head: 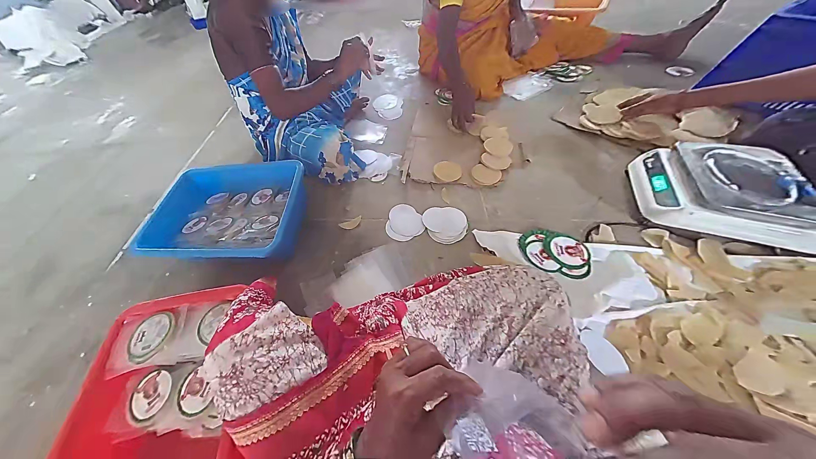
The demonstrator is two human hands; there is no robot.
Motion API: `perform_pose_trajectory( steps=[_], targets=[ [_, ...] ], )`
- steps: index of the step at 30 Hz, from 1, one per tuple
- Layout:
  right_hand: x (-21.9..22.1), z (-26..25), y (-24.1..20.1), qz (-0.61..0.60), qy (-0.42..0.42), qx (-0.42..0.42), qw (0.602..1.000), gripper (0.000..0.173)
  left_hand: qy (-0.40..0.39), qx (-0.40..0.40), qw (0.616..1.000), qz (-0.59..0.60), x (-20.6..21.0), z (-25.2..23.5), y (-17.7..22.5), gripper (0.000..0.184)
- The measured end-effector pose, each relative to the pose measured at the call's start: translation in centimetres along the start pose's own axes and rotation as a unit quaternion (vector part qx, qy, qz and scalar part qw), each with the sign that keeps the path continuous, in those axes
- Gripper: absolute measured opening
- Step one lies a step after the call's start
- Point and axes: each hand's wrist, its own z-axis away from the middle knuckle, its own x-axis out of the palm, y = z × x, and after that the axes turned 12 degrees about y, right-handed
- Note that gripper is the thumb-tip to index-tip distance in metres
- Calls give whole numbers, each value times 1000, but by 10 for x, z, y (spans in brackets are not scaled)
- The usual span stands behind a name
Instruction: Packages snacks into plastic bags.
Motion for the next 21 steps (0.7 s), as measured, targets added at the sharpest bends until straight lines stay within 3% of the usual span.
perform_pose_trajectory(
  steps=[4, 8, 10, 13, 15, 18, 21],
  targets=[
    [14, -8, 19, 28, -31, 8, 999, 11, -26, -6, 999, 43, 3, 2, 4, 14],
    [21, -3, 43, -2, -24, 51, 998, 12, -46, -46, 993, 99, 4, 5, 10, 13],
    [27, 1, 50, -8, 7, 102, 995, 23, -42, -105, 982, 149, 6, 11, 13, 13],
    [34, 8, 63, -35, 62, 149, 986, 61, -25, -230, 938, 260, 10, 20, 15, 13],
    [35, 15, 77, -13, 75, 122, 990, 62, 0, -313, 892, 327, 11, 23, 16, 13],
    [28, 27, 94, 81, 9, 83, 993, 44, 46, -390, 843, 367, 12, 20, 15, 14],
    [20, 33, 97, 162, -92, 81, 979, 54, 58, -416, 829, 369, 11, 24, 7, 13]
  ],
)
